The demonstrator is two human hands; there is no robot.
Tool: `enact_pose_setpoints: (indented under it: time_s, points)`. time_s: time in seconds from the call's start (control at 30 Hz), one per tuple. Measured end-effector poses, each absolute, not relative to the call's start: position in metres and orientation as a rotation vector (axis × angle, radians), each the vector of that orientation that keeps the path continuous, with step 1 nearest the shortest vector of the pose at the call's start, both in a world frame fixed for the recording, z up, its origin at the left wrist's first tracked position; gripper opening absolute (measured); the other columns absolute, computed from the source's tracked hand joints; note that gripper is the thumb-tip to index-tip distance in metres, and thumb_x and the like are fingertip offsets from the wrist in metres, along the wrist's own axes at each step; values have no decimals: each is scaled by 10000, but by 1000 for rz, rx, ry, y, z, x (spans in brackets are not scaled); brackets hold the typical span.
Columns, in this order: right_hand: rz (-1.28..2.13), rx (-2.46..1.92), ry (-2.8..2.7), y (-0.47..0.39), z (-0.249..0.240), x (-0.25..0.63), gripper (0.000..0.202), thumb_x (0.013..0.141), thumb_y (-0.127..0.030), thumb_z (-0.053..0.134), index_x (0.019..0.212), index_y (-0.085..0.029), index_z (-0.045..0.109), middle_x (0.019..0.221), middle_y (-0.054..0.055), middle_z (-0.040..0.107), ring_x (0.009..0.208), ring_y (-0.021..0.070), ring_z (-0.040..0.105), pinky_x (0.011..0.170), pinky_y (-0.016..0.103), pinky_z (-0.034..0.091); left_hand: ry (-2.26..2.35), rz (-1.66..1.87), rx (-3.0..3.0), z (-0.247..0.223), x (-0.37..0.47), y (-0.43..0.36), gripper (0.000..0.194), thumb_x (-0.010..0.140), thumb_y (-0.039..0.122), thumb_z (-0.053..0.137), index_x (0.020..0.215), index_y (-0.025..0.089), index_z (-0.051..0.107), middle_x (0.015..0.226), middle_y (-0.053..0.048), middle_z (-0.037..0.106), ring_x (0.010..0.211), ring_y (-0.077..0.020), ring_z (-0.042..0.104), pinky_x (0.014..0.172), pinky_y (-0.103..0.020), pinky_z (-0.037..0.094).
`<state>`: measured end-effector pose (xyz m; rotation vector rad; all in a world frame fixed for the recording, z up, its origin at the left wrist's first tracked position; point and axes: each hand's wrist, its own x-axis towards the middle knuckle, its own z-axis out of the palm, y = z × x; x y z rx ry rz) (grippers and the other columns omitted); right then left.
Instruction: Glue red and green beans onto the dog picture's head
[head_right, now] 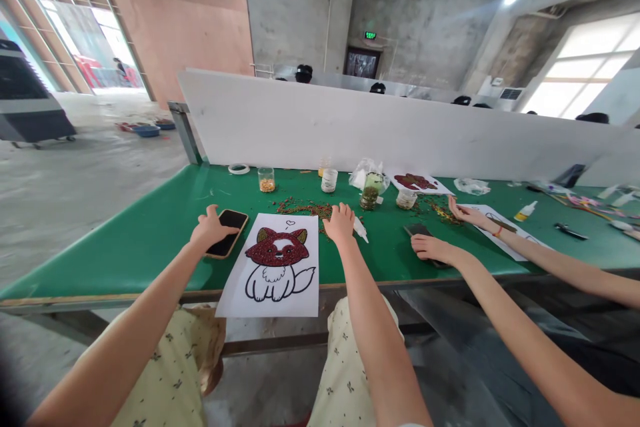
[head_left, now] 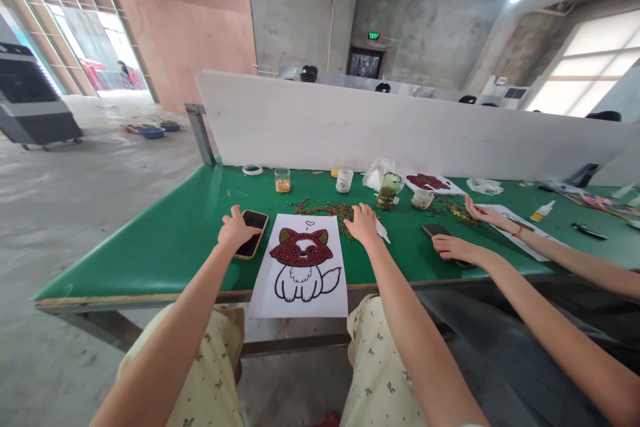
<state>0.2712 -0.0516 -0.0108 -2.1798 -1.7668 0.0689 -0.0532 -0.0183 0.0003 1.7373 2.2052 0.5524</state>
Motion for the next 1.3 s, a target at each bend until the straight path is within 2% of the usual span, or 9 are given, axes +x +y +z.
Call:
enact_pose_setpoints:
  time_s: [0.13,0.23,0.37,0.47,0.53,0.63,0.8,1.03,1.3]
  points:
    - [79,-2040,-1774,-53,-6,253,444,815,-284,527,1231,-134,496,1379,149,376,1315,289,258,1074,426,191,2022,718,1404,-1,-72,-3,904,627,224,681,1383,114,196,1128,-222,566,917,-323,616,685,-372,484]
    - [193,-1771,-1760,-52,-1,232,336,808,-248,521,1125,-146,573,1252,137,499,1234,255,380,1047,392,265,2015,875,1396,4,-72,-5,799,621,174,669,1334,176,309,1077,-163,598,861,-297,625,669,-370,482]
    - [901,-1380,-1583,-50,-3,196,302,869,-372,448,1035,-184,617,1107,97,620,1063,205,550,974,373,375,1634,1363,1493,18,-45,-29,617,667,170,596,1252,226,406,931,-45,604,812,-204,615,703,-322,481]
    - [1388,-1093,-1313,-56,-8,171,465,863,-559,392,1033,-193,623,1041,94,663,959,201,616,899,377,446,1121,1595,1323,22,-12,-57,602,659,234,633,1225,212,429,882,-26,605,785,-172,612,692,-289,488]
    - [1565,-898,-1165,-65,-10,158,533,839,-625,376,1054,-199,615,1029,84,674,926,206,635,838,368,488,922,1606,1203,19,9,-72,592,642,244,668,1196,210,462,884,-26,619,775,-164,614,700,-291,491]
    - [1567,-795,-936,-82,-12,150,532,827,-632,387,1031,-198,617,1042,70,677,945,215,637,807,354,513,799,1477,971,14,29,-84,547,622,227,699,1136,185,517,882,-40,643,755,-169,627,706,-306,499]
    - [1505,-815,-686,-99,-14,154,451,822,-575,451,990,-196,626,1048,60,679,933,221,646,787,360,523,583,1298,850,17,35,-85,295,755,299,605,1007,145,600,1016,-80,650,892,-183,625,793,-301,495]
    - [1504,-755,-639,-97,-17,148,384,820,-523,473,952,-199,634,972,35,702,951,214,640,818,359,515,602,1288,882,17,26,-88,334,752,274,598,1076,194,598,1034,-36,661,915,-174,627,777,-279,502]
    - [1527,-721,-602,-100,-12,144,315,838,-441,467,942,-189,625,887,38,716,896,218,655,790,365,519,634,1279,824,19,29,-90,351,755,270,602,1090,166,600,1063,-56,664,930,-189,621,730,-264,498]
